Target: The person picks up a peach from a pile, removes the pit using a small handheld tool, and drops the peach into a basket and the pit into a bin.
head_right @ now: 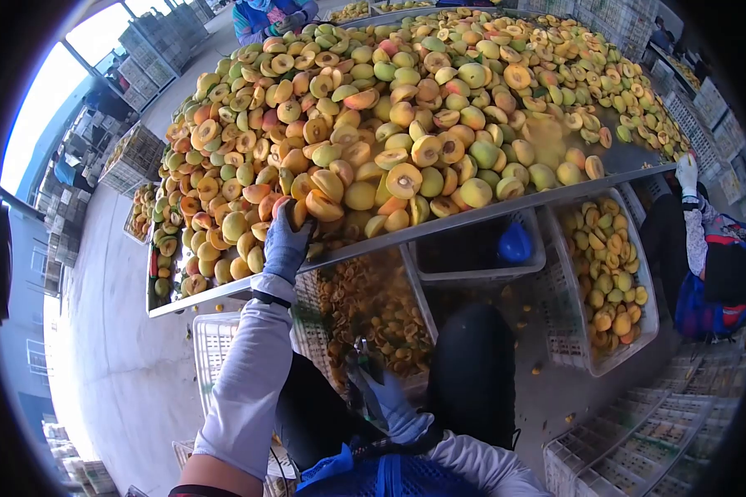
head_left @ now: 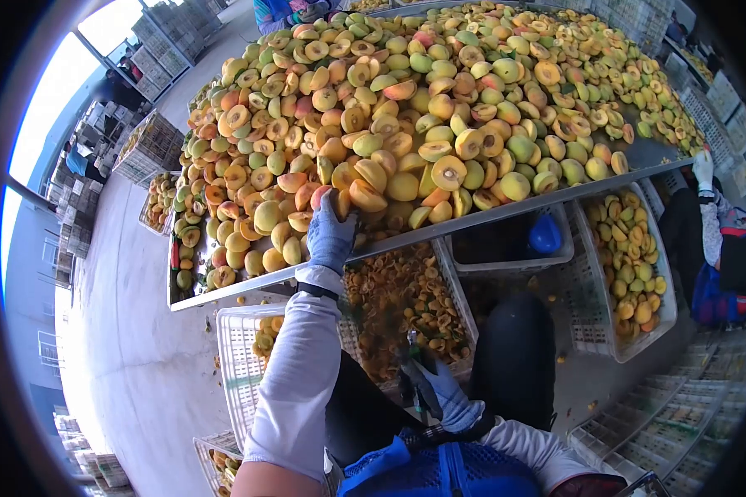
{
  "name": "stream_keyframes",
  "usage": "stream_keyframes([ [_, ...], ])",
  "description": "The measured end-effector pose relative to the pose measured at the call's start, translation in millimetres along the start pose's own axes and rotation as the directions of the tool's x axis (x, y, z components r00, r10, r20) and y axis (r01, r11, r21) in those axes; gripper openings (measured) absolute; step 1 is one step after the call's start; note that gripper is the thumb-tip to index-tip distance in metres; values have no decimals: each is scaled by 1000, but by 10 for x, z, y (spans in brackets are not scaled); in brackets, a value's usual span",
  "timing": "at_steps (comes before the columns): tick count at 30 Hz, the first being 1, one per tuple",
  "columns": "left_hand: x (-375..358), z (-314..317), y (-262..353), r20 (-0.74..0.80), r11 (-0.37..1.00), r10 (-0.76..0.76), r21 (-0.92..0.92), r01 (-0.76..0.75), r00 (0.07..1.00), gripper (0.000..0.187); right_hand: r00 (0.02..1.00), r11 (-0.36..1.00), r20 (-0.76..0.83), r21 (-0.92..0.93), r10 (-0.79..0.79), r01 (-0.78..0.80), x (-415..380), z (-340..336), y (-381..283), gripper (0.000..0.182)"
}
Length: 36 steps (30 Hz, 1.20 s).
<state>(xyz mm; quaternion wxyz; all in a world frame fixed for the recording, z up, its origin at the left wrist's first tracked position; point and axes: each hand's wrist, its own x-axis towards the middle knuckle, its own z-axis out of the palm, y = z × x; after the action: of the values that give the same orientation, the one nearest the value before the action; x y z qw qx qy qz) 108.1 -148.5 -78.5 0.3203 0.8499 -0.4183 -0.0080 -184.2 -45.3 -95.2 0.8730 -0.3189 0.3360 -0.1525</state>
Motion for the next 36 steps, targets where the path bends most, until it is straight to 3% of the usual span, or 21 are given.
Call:
stream_keyframes([
  [1, 56, -3, -81, 11, 982, 19, -187, -16, 1000, 56, 995, 995, 6, 34, -99, 98, 19, 15, -41, 34],
  [2, 23, -78, -56, 50, 923, 39, -384, -17, 998, 51, 996, 995, 2, 42, -93, 93, 21, -4, -72, 34],
  [4, -302, -327, 148, 74, 824, 49, -567, 1, 996, 44, 995, 994, 20, 53, -100, 99, 24, -74, -171, 37],
  [6, -692, -561, 304, 200, 721, -11, -677, 146, 980, 39, 1000, 1000, 21, 13, -5, 5, -34, -26, -468, 37],
  [8, -1102, -694, 397, 358, 472, -54, -813, 340, 932, 38, 996, 995, 21, -37, 89, -88, -26, 12, -421, 37],
  [9, -1283, -724, 428, 407, 434, -96, -804, 406, 908, 36, 971, 965, -33, -119, -238, 233, 82, 53, -243, 28],
  [10, -1438, -744, 496, 440, 430, -139, -780, 454, 887, 37, 841, 830, -60, -213, -538, 516, 96, 80, -118, 20],
  [11, -1531, -829, 645, 456, 430, -150, -769, 473, 877, 38, 661, 411, 185, -654, -728, 635, -87, 290, -676, 15],
  [12, -1624, -884, 775, 473, 428, -159, -758, 492, 867, 39, 672, 419, 179, -659, -719, 624, -111, 315, -695, 15],
  [13, -1735, -824, 824, 371, 461, -173, -788, 408, 912, 41, 653, 303, 219, -750, -725, 588, -135, 349, -688, 16],
  [14, -1795, -825, 851, 373, 455, -177, -789, 412, 911, 41, 633, 173, 266, -821, -727, 544, -153, 367, -679, 17],
  [15, -1851, -863, 879, 401, 373, -211, -810, 453, 891, 42, 697, 179, 256, -856, -669, 486, -167, 352, -657, 21],
  [16, -1884, -921, 923, 426, 289, -243, -826, 484, 871, 42, 699, 177, 262, -854, -666, 489, -184, 356, -647, 21],
  [18, -1937, -1007, 961, 434, 292, -276, -812, 505, 857, 39, 778, 101, 261, -919, -571, 382, -240, 370, -603, 24],
  [22, -2082, -991, 867, 364, 389, -253, -810, 439, 896, 31, 795, 97, 319, -900, -517, 424, -276, 299, -438, 28],
  [24, -2126, -1012, 865, 358, 395, -224, -817, 420, 906, 30, 765, 157, 369, -843, -527, 515, -292, 281, -407, 30],
  [30, -2181, -1065, 964, 345, 406, -199, -823, 398, 917, 28, 705, 241, 335, -776, -625, 582, -457, 337, -451, 26],
  [34, -2211, -1045, 978, 377, 395, -186, -817, 420, 907, 25, 665, 208, 326, -779, -671, 592, -532, 297, -431, 26],
  [36, -2219, -1038, 970, 397, 412, -181, -800, 436, 900, 25, 792, 209, 329, -848, -514, 487, -549, 273, -443, 25],
])
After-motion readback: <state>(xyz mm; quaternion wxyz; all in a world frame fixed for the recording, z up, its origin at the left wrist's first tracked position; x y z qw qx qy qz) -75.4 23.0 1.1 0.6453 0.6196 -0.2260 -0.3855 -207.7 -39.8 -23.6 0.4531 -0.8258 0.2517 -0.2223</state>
